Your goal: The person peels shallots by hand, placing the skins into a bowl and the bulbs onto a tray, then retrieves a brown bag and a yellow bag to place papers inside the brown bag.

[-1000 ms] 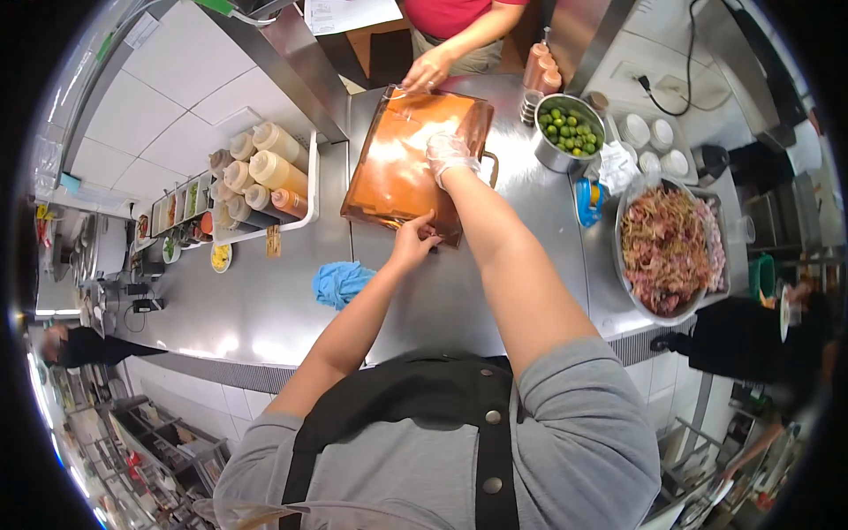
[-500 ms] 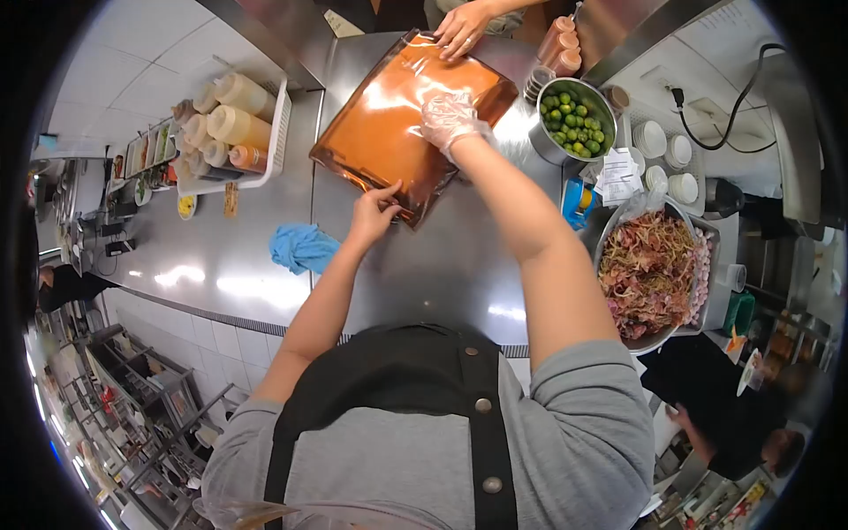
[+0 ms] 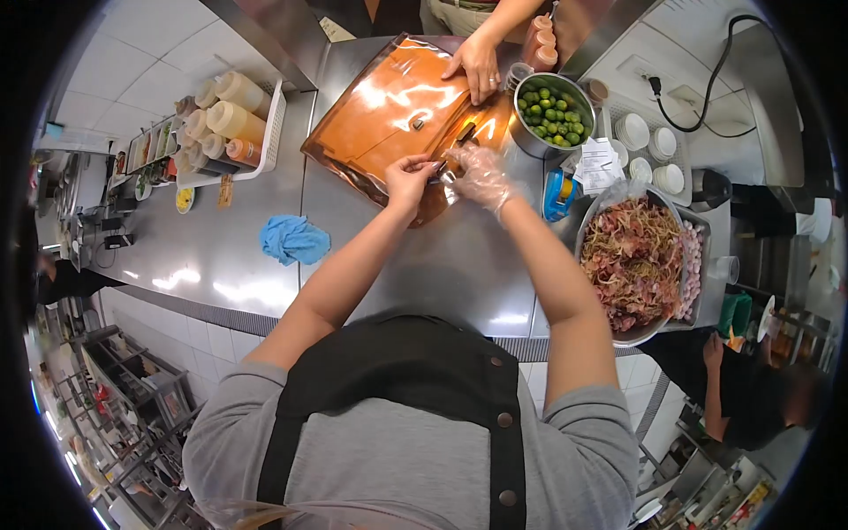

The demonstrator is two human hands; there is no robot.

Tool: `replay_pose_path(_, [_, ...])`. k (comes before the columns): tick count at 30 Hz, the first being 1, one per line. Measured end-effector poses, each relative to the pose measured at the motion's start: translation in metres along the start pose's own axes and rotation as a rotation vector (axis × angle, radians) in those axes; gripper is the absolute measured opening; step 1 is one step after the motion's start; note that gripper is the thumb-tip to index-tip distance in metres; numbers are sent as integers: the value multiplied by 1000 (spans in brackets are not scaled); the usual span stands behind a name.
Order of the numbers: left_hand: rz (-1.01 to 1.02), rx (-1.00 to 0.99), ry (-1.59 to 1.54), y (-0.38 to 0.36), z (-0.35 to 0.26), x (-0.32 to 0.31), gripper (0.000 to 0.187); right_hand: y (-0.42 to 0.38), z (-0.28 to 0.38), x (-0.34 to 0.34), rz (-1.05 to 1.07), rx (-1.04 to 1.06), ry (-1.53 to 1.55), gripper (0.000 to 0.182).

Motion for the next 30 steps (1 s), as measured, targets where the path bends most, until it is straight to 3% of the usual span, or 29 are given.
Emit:
replay_pose_path(1, [-53,-33,21,-1,4,-2,17,-5,-2,-12,91,-95,268,61])
replay_pose_path(2, [-52,-34,24,-3,7,-5,17,-14,1,-20,177,-194,532,59])
replay_pose_path(4, [-99,-48,77,-8,11,-3,15,-23,-6,-44,116,-344,815,47])
replay_pose_path(6, [-64,-97,141,-11,5,-1,14,-32,-10,-63,68,-376,873,42])
replay_pose_path(8, [138,-11,114,-12,4,0,25,-38,-14,-70,21,-411,931,36])
replay_pose_path(9, [144,-8,123,-13,0,8,25,-40,-20,-69,-63,-445,949,33])
replay_pose_path(11, [218,-814,980,-23,-55,8,39,-36,-30,-65,-179,-475,952,28])
replay_pose_path(14, [193,-765,1259,-22,-66,17,50,-16,-45,-86,-14,-665,1218,26])
replay_pose_path(16, [185,-783,1191,-9,-57,24,42,-11,-46,-89,3,-674,1318,27])
replay_pose_path(18, [227,-595,968,8,-39,32,29,-3,-44,-92,45,-683,1274,26])
replay_pose_path(22, [92,-657,826,23,-75,43,18,18,-23,-94,112,-647,1276,24])
replay_pose_path(24, [92,-663,747,26,-97,43,12,31,8,-90,253,-546,1314,25])
replay_pose_path(26, [90,-694,757,33,-106,44,11,36,53,-87,678,-479,1497,30])
replay_pose_path(28, [77,-704,782,36,-118,46,12,69,48,-93,318,-94,472,28])
replay_pose_path(30, [83,-682,777,40,-114,52,14,71,19,-104,286,-520,1425,25])
Point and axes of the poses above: each hand's wrist, its own y-axis towards the middle knuckle, its own x-axis out of the back of the hand, z = x × y, the point moved 6 cm from there along y, towards the middle knuckle, and after that the axes turned 14 degrees about -x, right-handed, at the moved point
